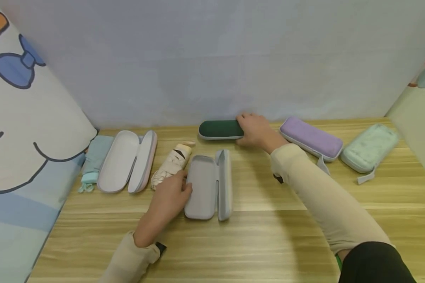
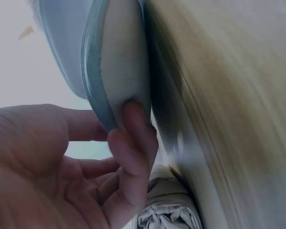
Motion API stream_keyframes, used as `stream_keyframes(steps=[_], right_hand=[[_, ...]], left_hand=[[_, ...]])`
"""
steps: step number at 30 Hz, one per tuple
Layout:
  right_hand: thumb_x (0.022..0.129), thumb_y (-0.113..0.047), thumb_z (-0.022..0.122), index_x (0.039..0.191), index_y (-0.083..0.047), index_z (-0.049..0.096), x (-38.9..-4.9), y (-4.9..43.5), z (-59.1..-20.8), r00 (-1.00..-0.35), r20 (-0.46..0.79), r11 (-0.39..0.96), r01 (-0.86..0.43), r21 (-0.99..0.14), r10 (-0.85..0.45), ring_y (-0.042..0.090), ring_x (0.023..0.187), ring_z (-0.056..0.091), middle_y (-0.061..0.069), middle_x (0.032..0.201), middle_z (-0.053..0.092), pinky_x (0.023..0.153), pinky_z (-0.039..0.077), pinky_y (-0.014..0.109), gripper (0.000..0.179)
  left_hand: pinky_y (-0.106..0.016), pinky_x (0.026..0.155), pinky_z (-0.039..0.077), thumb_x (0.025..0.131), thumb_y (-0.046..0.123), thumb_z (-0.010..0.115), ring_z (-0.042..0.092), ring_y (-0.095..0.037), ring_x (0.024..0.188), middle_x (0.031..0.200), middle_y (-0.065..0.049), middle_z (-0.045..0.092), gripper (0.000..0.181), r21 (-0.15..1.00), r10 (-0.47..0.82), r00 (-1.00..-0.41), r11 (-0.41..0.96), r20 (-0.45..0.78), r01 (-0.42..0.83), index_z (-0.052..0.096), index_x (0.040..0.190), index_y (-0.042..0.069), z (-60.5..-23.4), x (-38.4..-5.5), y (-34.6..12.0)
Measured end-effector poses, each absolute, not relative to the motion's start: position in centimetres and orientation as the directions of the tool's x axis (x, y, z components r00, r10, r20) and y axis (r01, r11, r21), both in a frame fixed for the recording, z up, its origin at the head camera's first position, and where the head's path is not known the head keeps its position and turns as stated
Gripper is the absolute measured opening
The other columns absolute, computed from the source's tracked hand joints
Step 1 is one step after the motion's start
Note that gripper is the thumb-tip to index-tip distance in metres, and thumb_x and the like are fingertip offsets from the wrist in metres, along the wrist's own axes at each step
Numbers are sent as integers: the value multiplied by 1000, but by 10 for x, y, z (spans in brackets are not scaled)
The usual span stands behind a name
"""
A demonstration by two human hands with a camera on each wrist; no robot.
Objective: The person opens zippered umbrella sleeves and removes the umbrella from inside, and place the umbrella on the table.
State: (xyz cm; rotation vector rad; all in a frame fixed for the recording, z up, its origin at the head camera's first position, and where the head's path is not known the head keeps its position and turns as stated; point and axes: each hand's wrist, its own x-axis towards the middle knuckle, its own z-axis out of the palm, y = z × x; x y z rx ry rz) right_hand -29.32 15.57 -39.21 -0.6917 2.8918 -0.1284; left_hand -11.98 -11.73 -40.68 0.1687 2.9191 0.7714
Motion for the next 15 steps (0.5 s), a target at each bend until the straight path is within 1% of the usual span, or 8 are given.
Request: stream_keyframes(steps=[2,6,8,10,12,15], right_hand=[[92,-41,76,151,4,43,-292,162,-394,-894,-139,903,-410,-127,-425,46,137,51,25,151,50,112,44,60,82],[91,-44,75,152,6,41,-286,172,-394,-918,-121,922,-362,-141,-379,47,137,51,27,154,46,111,46,60,86],[92,-44,75,154,6,38,-282,174,-392,-925,-111,925,-345,-161,-364,48,138,49,28,156,44,110,46,60,88],[91,-44,75,154,6,37,-278,176,-389,-932,-89,926,-331,-182,-350,48,136,51,28,155,44,107,49,60,89],[90,-44,77,154,6,37,-273,179,-386,-940,-62,924,-315,-217,-335,46,132,53,28,153,44,104,51,58,90],[88,-43,79,150,5,40,-263,184,-381,-947,-12,917,-307,-254,-320,42,122,57,27,147,47,97,53,55,87]], left_hand=[[-42,76,59,101,17,61,71,-23,84,105,-16,77,40,494,139,-988,865,-74,84,62,133,-6,-408,-123,-115],[-39,71,55,100,16,61,64,-21,75,92,-12,74,41,493,138,-989,865,-54,93,62,133,-8,-412,-130,-114],[-36,66,52,100,15,61,60,-19,70,84,-9,70,41,495,138,-989,864,-51,95,61,133,-9,-414,-134,-115],[-32,61,47,100,15,61,56,-17,65,78,-7,65,42,509,137,-989,857,-60,88,61,135,-8,-416,-139,-115],[-29,58,43,100,15,60,54,-16,63,76,-7,64,42,527,133,-989,847,-72,76,60,136,-8,-417,-143,-114],[-30,56,44,100,16,59,57,-17,62,81,-10,69,44,540,115,-990,840,-84,51,59,137,-8,-419,-151,-113]])
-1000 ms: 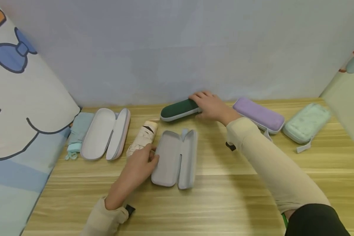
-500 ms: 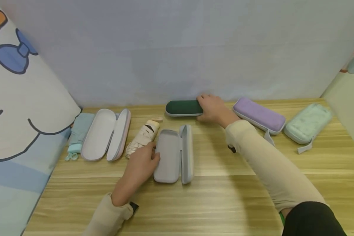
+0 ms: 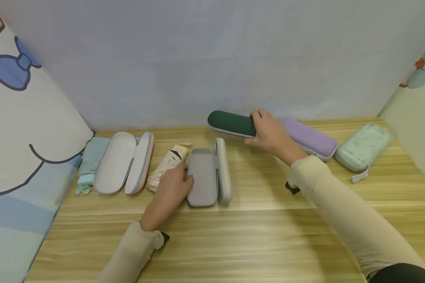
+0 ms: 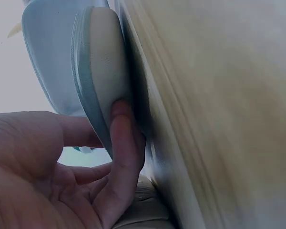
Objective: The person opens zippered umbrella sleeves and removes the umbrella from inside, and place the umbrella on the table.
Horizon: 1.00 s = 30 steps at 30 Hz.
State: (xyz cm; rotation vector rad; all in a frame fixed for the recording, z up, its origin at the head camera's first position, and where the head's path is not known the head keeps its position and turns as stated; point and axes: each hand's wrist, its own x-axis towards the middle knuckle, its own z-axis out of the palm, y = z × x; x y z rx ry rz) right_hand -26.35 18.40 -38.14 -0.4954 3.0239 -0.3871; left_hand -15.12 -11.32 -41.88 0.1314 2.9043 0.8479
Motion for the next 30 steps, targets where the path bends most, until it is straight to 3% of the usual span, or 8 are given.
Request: stream_keyframes(steps=[8,15,20,24,30], right_hand=[[84,-36,81,139,4,47,-241,203,-379,-953,93,890,-303,-342,-288,38,109,57,23,132,52,92,53,53,76],[84,-34,80,136,4,51,-214,219,-368,-940,183,868,-336,-365,-288,36,108,58,23,127,56,94,52,53,71],[80,-25,83,128,4,55,-186,227,-365,-906,282,818,-410,-403,-315,32,103,55,19,117,57,90,50,49,62],[78,-22,85,126,4,56,-165,231,-365,-871,354,793,-468,-390,-340,32,103,55,18,116,58,89,50,49,62],[76,-26,87,126,2,56,-133,233,-370,-871,357,801,-465,-377,-337,33,106,58,18,120,61,90,51,51,65]], left_hand=[[-25,45,37,99,14,57,51,-15,51,69,-11,63,30,539,95,-989,842,-112,20,64,116,-10,-419,-168,-115],[-30,55,47,103,18,56,64,-22,63,91,-20,72,41,520,98,-981,854,-166,-3,58,132,-11,-417,-177,-116],[-33,57,52,104,20,55,67,-22,62,94,-20,73,42,542,102,-981,840,-163,-3,57,134,-10,-413,-175,-116],[-32,56,51,105,23,55,66,-20,59,94,-20,74,45,551,108,-983,834,-150,7,56,136,-9,-410,-173,-115],[-29,51,44,105,26,54,60,-19,58,92,-17,74,48,535,113,-983,845,-145,18,54,140,-8,-406,-172,-113]])
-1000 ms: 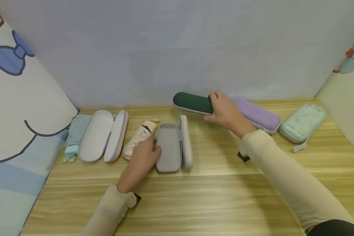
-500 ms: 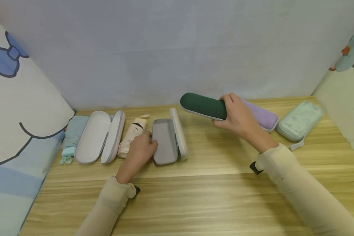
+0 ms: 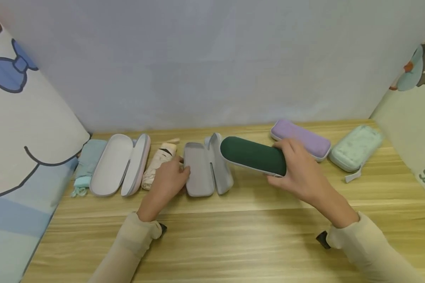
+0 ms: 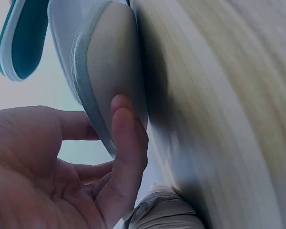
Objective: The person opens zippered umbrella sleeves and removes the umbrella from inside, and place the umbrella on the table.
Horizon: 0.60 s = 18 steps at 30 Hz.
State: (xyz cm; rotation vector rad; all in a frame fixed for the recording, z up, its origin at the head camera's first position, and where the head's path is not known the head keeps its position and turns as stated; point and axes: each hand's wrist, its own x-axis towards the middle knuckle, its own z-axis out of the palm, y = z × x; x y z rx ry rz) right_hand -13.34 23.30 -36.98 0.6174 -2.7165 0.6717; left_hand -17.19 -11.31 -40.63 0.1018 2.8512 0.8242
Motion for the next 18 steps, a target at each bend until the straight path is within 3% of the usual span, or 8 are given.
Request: stream_keyframes(steps=[8,18], right_hand=[[67,-22,91,126,-1,57,-102,228,-379,-846,386,790,-503,-351,-367,32,105,63,15,121,63,87,55,50,70],[58,-27,96,125,-2,60,-77,214,-389,-803,397,765,-571,-299,-445,34,110,63,14,122,63,95,54,51,80]], left_hand=[[-28,48,37,105,30,55,49,-15,50,74,-8,67,47,507,109,-988,861,-110,38,56,139,-4,-403,-165,-115],[-30,49,38,103,24,57,51,-16,54,72,-3,65,28,465,110,-990,875,82,136,66,121,5,-395,-140,-119]])
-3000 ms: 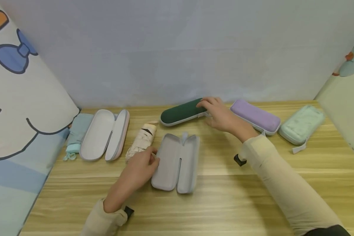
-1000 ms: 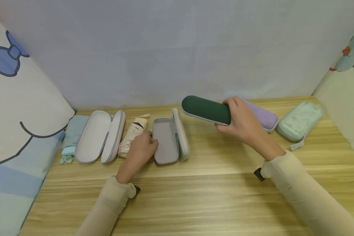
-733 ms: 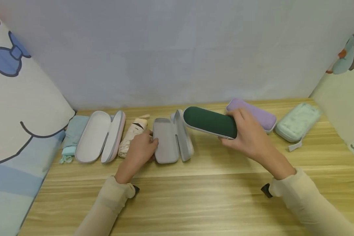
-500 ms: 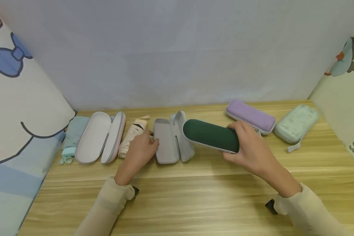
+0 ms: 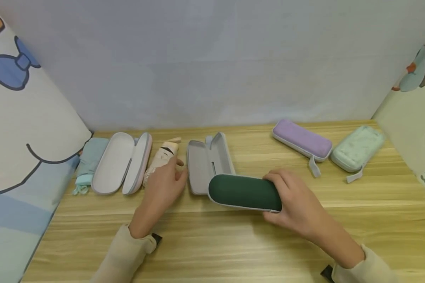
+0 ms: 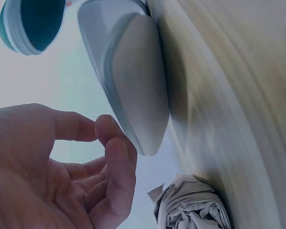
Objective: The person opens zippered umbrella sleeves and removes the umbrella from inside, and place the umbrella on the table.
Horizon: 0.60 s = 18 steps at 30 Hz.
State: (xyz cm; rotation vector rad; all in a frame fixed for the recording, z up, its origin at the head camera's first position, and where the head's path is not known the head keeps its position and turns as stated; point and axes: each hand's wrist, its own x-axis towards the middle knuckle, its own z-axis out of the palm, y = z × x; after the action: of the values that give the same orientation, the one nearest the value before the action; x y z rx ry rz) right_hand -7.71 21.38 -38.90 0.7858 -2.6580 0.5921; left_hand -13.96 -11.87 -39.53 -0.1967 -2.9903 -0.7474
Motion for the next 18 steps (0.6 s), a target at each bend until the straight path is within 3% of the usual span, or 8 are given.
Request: stream_keyframes(steps=[3,8,14,18], right_hand=[[58,-30,97,126,-3,60,-71,208,-391,-799,384,766,-578,-282,-462,33,110,64,14,123,63,94,55,51,82],[60,-34,98,129,-5,60,-61,199,-394,-817,318,774,-566,-284,-481,29,112,63,11,125,63,93,56,49,83],[61,-36,98,127,-9,61,-54,189,-400,-815,278,771,-575,-274,-509,25,111,63,7,125,63,91,56,46,80],[60,-36,97,125,-9,62,-52,185,-406,-808,279,767,-584,-266,-518,23,109,63,5,122,64,87,55,45,78]], left_hand=[[-29,49,39,101,21,58,52,-14,54,71,-1,64,19,435,122,-984,885,128,166,69,110,7,-392,-126,-118],[-28,52,40,98,17,61,49,-10,59,75,4,63,14,434,170,-972,872,165,226,73,103,12,-390,-102,-115],[-33,74,54,95,14,72,63,-13,85,92,5,69,10,443,367,-895,778,253,444,73,105,14,-391,-78,-110],[-39,93,55,99,23,71,65,-16,108,114,3,69,19,545,479,-862,683,168,486,70,117,18,-390,-68,-108]])
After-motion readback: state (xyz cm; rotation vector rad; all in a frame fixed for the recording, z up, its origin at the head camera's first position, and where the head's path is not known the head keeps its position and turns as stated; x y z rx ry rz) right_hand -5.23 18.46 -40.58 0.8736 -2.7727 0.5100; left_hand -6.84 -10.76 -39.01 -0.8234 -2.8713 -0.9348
